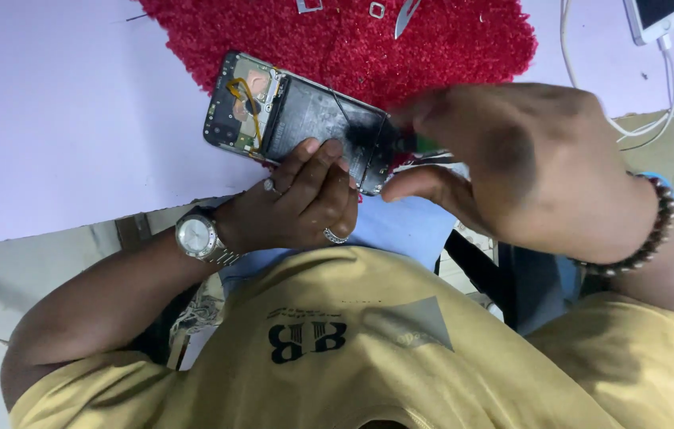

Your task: The person is disassembling a mobile phone, removing screws and internal components using a screwdriver and manual prying.

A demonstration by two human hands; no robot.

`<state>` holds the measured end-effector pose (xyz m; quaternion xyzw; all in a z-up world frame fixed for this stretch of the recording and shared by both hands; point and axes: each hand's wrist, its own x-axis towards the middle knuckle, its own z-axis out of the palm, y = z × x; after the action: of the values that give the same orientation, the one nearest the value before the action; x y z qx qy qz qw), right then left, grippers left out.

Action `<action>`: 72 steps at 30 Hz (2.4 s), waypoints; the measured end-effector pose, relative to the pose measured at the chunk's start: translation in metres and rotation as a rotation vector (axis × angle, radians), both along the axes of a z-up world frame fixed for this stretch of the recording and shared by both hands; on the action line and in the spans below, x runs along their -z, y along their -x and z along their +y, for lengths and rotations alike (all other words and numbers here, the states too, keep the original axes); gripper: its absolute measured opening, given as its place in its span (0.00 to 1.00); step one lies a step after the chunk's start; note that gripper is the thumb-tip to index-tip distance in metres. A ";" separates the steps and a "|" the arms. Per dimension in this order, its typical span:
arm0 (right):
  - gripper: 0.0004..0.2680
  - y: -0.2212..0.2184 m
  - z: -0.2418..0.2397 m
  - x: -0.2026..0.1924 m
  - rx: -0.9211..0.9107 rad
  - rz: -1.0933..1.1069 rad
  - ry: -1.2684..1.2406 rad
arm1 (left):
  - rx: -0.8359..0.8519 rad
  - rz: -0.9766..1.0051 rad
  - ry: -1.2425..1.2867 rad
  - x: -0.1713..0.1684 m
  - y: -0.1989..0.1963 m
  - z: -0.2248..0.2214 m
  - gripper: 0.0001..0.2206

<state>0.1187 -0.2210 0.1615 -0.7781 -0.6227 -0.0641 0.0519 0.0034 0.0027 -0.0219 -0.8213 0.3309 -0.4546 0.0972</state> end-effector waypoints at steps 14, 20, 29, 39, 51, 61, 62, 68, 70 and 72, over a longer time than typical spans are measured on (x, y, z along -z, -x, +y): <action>0.23 0.002 -0.008 0.015 0.025 0.039 -0.036 | 0.012 0.036 0.037 0.000 0.000 0.000 0.09; 0.10 0.000 0.004 0.013 0.026 0.337 -0.133 | 0.010 0.046 0.054 0.005 0.000 -0.003 0.09; 0.11 0.012 -0.010 0.000 0.282 0.317 -0.016 | -0.034 -0.031 0.034 -0.023 -0.003 0.003 0.13; 0.08 0.004 -0.009 0.014 0.112 0.556 -0.161 | -0.063 -0.075 0.079 -0.010 -0.005 -0.003 0.15; 0.24 0.017 -0.008 0.040 0.234 0.165 -0.369 | -0.049 -0.061 0.112 -0.020 -0.005 -0.002 0.16; 0.26 0.017 -0.006 0.040 0.208 0.317 -0.402 | -0.051 -0.055 0.066 -0.025 -0.004 0.003 0.14; 0.28 0.014 0.003 0.032 0.102 0.408 -0.398 | -0.060 -0.061 0.049 -0.026 -0.004 0.003 0.15; 0.27 0.021 -0.028 0.070 0.311 0.129 -0.445 | -0.064 -0.062 0.069 -0.019 -0.004 0.001 0.14; 0.29 0.020 -0.027 0.069 0.311 0.169 -0.461 | -0.058 -0.061 0.047 -0.022 -0.004 0.003 0.13; 0.31 0.009 -0.025 0.066 0.308 0.212 -0.476 | -0.055 -0.059 0.025 -0.022 -0.004 0.004 0.13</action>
<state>0.1097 -0.2463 0.0950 -0.8318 -0.4558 -0.1338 0.2869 0.0070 0.0067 0.0005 -0.8175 0.2995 -0.4797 0.1090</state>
